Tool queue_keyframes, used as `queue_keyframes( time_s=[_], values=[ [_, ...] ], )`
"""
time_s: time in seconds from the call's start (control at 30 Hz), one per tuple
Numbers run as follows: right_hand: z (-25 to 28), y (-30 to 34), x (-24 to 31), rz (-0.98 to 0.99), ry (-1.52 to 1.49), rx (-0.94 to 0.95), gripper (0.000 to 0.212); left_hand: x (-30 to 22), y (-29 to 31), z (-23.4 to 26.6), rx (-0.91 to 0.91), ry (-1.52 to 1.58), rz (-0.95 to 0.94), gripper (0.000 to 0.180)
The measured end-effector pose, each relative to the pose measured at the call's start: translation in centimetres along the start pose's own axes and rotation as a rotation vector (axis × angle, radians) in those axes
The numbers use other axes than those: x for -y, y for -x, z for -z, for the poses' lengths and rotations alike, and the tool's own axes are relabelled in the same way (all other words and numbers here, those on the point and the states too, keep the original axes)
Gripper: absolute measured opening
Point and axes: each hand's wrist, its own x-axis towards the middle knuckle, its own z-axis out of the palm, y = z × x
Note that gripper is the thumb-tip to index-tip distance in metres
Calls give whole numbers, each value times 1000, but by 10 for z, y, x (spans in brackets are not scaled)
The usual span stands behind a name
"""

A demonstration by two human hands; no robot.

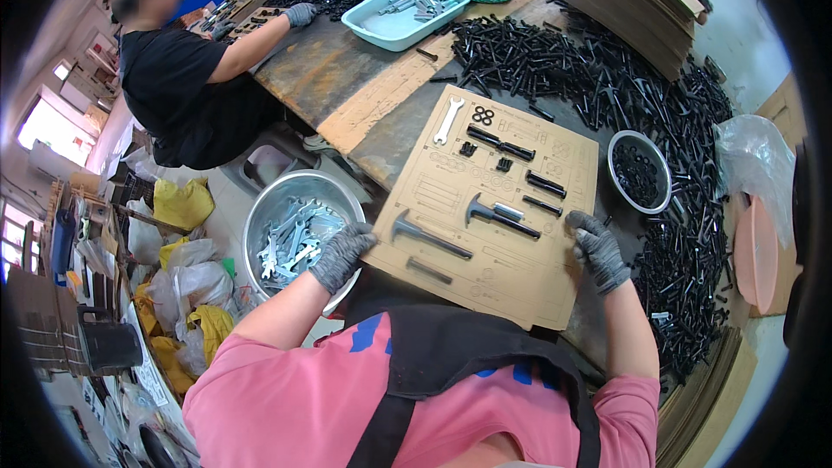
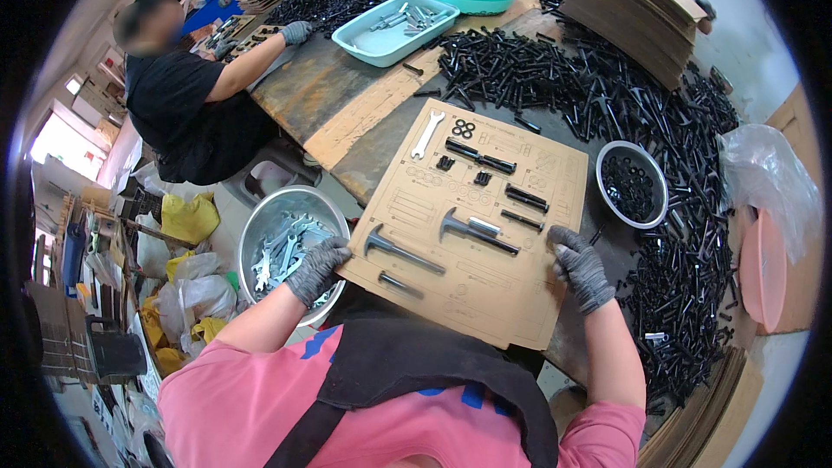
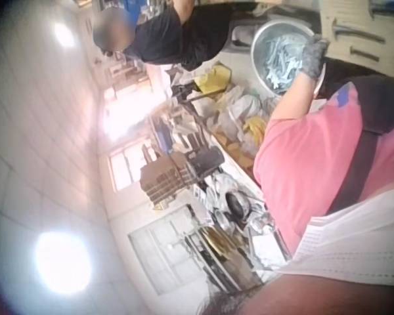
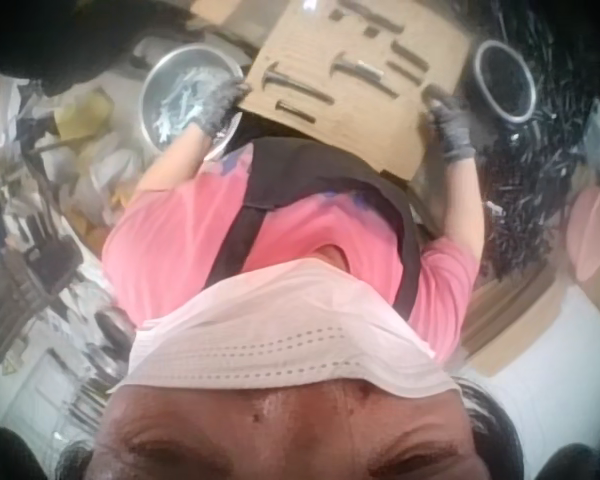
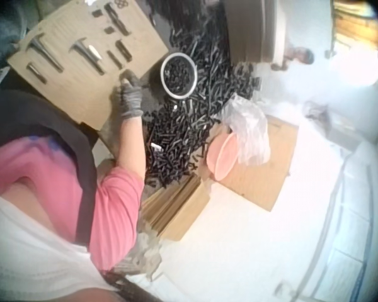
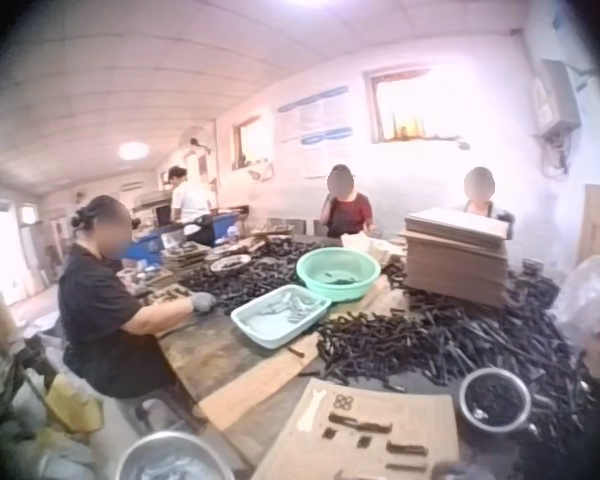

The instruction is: The person assembles small black metal hardware components on a cardboard template at a workbench. They pick up parts from piles and bowls, fit them together by hand, and place the assembled units into designated slots on the template. Another worker is visible across the table performing similar assembly.

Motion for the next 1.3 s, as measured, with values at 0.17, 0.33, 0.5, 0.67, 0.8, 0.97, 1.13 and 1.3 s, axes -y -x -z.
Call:
queue_keyframes(
  time_s=[0.17,0.33,0.5,0.67,0.8,0.97,1.13,1.3],
  values=[
    [-59,-9,10,60,-112,140,32,-5,-4,38,-128,533,-65,41],
    [-118,-32,27,-25,-43,203,34,-23,-6,38,-297,950,-183,57],
    [-169,-51,41,-25,-64,268,37,-11,-14,31,-333,951,-256,56],
    [-204,-68,52,-77,-58,358,39,25,-36,28,-233,1100,-345,50],
    [-226,-76,60,-40,10,335,40,25,-48,33,-376,1003,-401,50],
    [-243,-69,72,74,169,394,40,-4,-59,72,-373,1075,-288,46],
    [-219,-48,75,92,67,468,46,-22,-87,127,-501,903,-303,44],
    [-171,-25,54,60,-7,259,44,-28,-127,185,-558,781,-348,42]
  ],
)
